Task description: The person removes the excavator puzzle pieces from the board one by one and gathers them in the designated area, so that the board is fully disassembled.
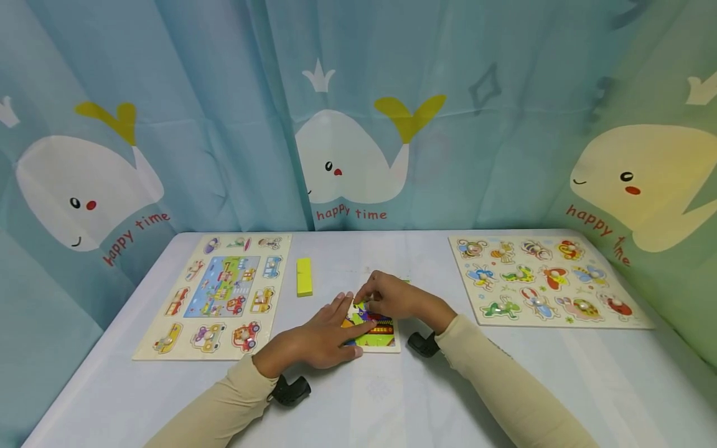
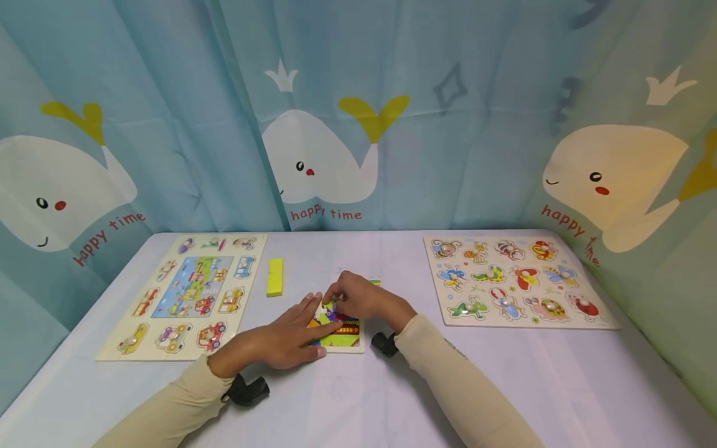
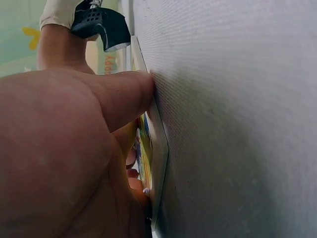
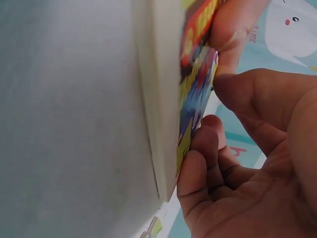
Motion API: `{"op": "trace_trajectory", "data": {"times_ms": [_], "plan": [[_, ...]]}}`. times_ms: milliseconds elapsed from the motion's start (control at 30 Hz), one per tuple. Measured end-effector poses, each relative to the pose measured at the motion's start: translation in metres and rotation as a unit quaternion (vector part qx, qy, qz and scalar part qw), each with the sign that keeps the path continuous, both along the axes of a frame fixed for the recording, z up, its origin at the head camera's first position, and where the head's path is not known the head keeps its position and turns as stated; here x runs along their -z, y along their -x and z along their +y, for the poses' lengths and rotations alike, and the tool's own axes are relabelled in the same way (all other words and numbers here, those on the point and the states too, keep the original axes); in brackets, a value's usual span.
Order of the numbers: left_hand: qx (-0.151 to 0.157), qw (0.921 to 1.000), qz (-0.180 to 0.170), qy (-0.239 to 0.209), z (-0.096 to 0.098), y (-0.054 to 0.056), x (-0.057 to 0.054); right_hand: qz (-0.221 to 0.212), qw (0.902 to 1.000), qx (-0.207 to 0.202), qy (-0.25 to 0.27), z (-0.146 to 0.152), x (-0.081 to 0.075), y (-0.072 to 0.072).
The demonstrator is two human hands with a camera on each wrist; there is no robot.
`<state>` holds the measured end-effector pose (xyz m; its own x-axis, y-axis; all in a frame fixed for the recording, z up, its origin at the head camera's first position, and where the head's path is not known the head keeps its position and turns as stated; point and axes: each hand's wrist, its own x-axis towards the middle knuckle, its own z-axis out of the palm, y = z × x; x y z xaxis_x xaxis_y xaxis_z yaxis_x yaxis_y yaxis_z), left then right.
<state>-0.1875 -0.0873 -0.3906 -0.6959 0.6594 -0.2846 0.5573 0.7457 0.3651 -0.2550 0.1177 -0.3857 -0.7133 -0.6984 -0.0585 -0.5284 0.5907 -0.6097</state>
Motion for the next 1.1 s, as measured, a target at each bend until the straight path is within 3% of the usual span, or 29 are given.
{"op": "trace_trajectory", "data": {"times_ms": [400, 700, 900, 1100], "plan": [[0.0, 0.9999, 0.005, 0.013, -0.003, -0.001, -0.006, 0.024, 0.9996, -0.005, 0.017, -0.002, 0.003, 0.0], [0.001, 1.0, 0.002, 0.0, 0.0, -0.001, -0.003, 0.027, 0.999, -0.028, 0.02, 0.002, 0.001, 0.001], [0.003, 1.0, 0.005, 0.004, 0.0, -0.001, -0.002, 0.0, 0.9989, -0.028, 0.039, 0.004, -0.002, 0.001], [-0.002, 1.0, 0.002, 0.006, 0.001, -0.001, -0.002, -0.062, 0.9948, 0.01, 0.081, 0.008, 0.0, 0.006]]}}
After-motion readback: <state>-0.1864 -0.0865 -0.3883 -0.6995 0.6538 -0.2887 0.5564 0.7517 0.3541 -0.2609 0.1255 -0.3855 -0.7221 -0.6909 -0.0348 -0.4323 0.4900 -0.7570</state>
